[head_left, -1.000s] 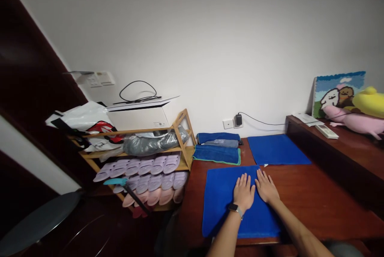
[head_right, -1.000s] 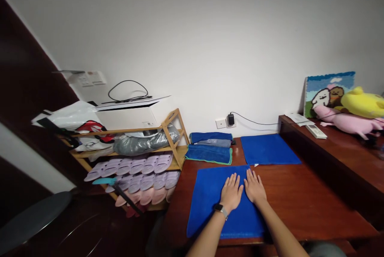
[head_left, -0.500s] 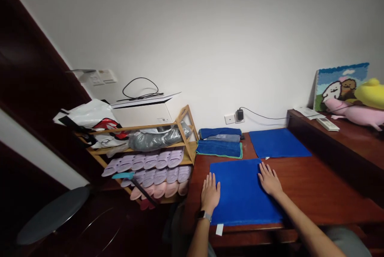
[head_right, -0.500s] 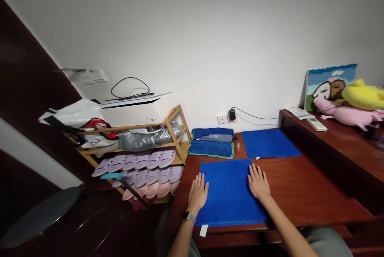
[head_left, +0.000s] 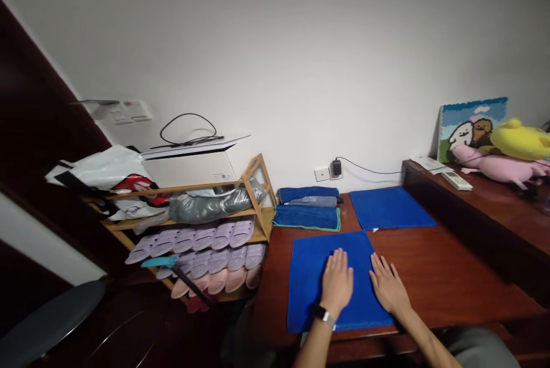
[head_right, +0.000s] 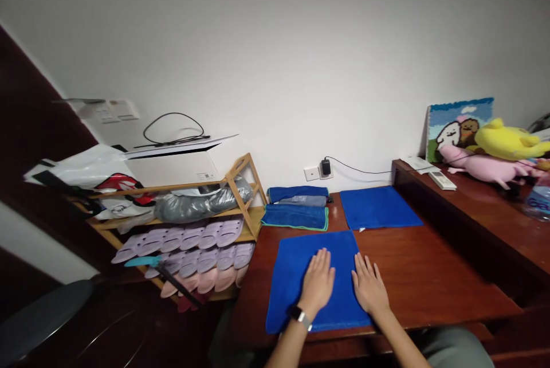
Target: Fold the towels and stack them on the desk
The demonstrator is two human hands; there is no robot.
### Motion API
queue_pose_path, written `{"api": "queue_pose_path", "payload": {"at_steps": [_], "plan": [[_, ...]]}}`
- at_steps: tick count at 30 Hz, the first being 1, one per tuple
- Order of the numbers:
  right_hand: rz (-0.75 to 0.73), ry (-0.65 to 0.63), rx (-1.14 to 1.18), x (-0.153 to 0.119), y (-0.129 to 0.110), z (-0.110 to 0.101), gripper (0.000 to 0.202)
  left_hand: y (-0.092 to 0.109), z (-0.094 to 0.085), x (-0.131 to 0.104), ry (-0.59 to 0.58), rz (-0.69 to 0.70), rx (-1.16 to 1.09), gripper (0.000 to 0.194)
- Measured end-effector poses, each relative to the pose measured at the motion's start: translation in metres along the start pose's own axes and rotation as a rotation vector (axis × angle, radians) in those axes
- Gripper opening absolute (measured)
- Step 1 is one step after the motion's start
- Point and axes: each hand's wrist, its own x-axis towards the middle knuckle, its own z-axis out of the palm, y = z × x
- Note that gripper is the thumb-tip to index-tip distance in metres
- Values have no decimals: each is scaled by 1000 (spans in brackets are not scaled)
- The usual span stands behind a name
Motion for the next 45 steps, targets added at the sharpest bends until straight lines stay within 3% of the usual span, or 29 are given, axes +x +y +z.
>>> {"api": "queue_pose_path", "payload": {"at_steps": [3, 5, 7, 12, 15, 19, 25, 30, 32, 34, 41, 43, 45], "plan": [[-32, -3, -29, -1, 3, 3, 68, 46, 15, 11, -69, 90, -63, 60], [-35, -2, -48, -2, 5, 5, 68, 47, 18, 5, -99, 63, -52, 61], [-23, 8, -50, -2, 5, 7, 69, 22, 15, -14, -92, -15, -10, 61], [-8, 22, -39, -1, 3, 5, 70, -81, -3, -91, 51, -326, 183, 60], [13, -4, -72, -2, -2, -5, 68, -113, -6, -123, 121, -337, 224, 60], [43, 18, -109, -21, -7, -10, 67, -114, -3, -131, 162, -311, 253, 60], [48, 58, -15, -68, -5, 16, 70, -111, -3, -119, 160, -303, 278, 59], [35, 113, 31, -67, -6, 22, 70, -119, -14, -111, 98, -298, 295, 56], [0, 136, 52, -64, -5, 22, 70, -114, -19, -106, 89, -308, 293, 56], [-24, 151, 73, -64, -4, 23, 71, -96, -23, -97, 98, -297, 268, 55], [-52, 112, 95, -65, 3, 23, 71, 42, -15, -35, -38, 96, -33, 57], [-58, 100, 89, -65, 4, 21, 72, 57, -7, -29, -91, 109, -67, 57], [-57, 91, 78, -65, 3, 20, 72, 49, -1, -35, -97, 51, -47, 58]]}}
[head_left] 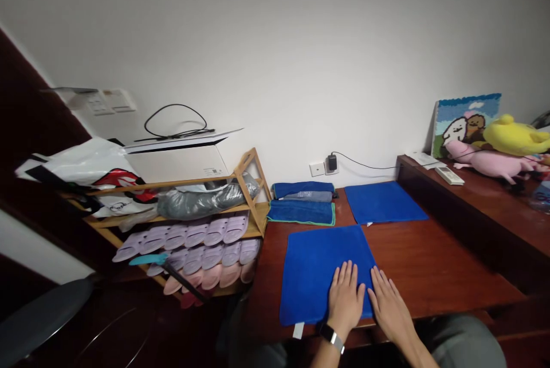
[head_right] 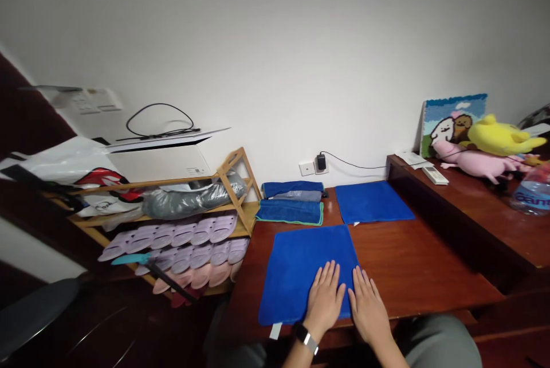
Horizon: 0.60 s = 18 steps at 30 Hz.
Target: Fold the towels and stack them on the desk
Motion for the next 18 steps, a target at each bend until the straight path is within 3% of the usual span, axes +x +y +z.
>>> {"api": "queue_pose_path", "payload": {"at_steps": [5, 8, 12, 18], "plan": [[24, -4, -15, -1, -3, -4, 73, -86, 0, -63, 141, -277, 188, 61], [24, -7, -24, -3, -1, -6, 72, -129, -3, -104, 225, -366, 261, 65], [-29, -22, -15, -7, 4, -8, 72, -142, 0, -127, 285, -371, 284, 65], [31, -33, -32, 12, -6, -16, 73, -137, 5, -124, 300, -364, 283, 66]]}}
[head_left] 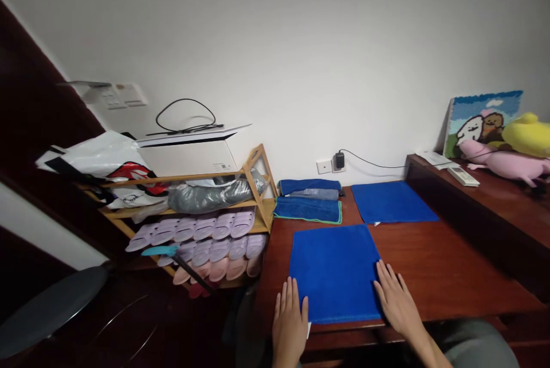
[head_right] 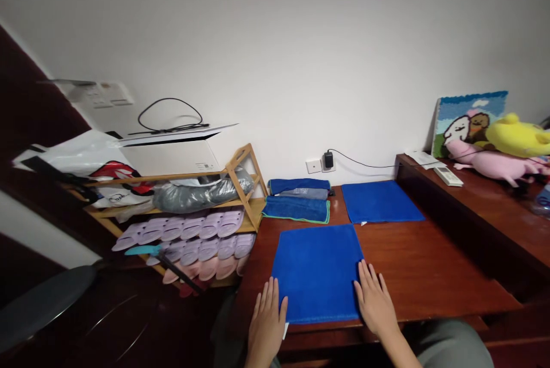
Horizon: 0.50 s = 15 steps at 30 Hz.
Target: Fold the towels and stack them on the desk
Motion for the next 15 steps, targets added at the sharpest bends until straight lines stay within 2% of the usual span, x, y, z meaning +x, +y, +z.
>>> {"api": "queue_pose_path", "payload": {"at_steps": [5, 8, 10, 13, 15], "plan": [[28, -36, -39, 21, -8, 2, 71, -7, -2, -1, 16, 13, 2, 66], [9, -9, -7, 23, -6, 7, 71, 13, -12, 12, 15, 23, -40, 64], [11, 1, 8, 22, -5, 8, 70, 46, -21, 31, -36, 92, -111, 61], [12, -20, -3, 21, -4, 6, 70, 118, -30, 66, -157, 252, -234, 57], [-5, -45, -16, 21, -3, 5, 69, 164, -26, 85, -231, 332, -283, 58]]}}
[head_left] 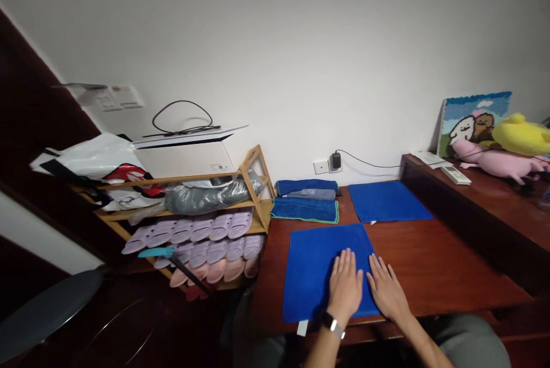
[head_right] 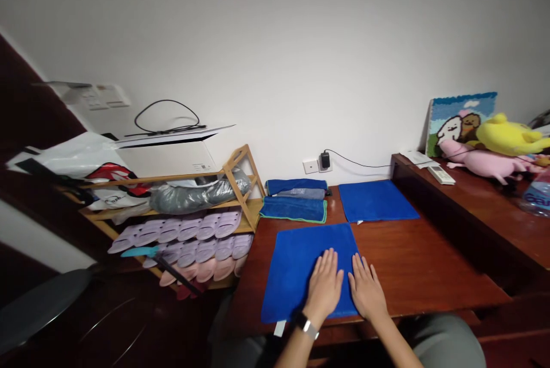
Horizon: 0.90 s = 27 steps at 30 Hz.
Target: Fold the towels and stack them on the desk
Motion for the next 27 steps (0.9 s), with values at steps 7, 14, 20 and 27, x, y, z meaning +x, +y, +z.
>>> {"api": "queue_pose_path", "payload": {"at_steps": [7, 14, 20, 27], "plan": [[-5, -2, 5, 0, 2, 1, 69, -10, 29, 4, -28, -37, -16, 58], [14, 16, -30, -2, 1, 4, 73, -147, 1, -82, 121, -406, 254, 59], [22, 12, -34, 6, 4, 5, 72, -161, 7, -97, 167, -391, 289, 59], [34, -36, 2, 95, -12, -34, 68, -157, 3, -94, 181, -389, 275, 59]]}}
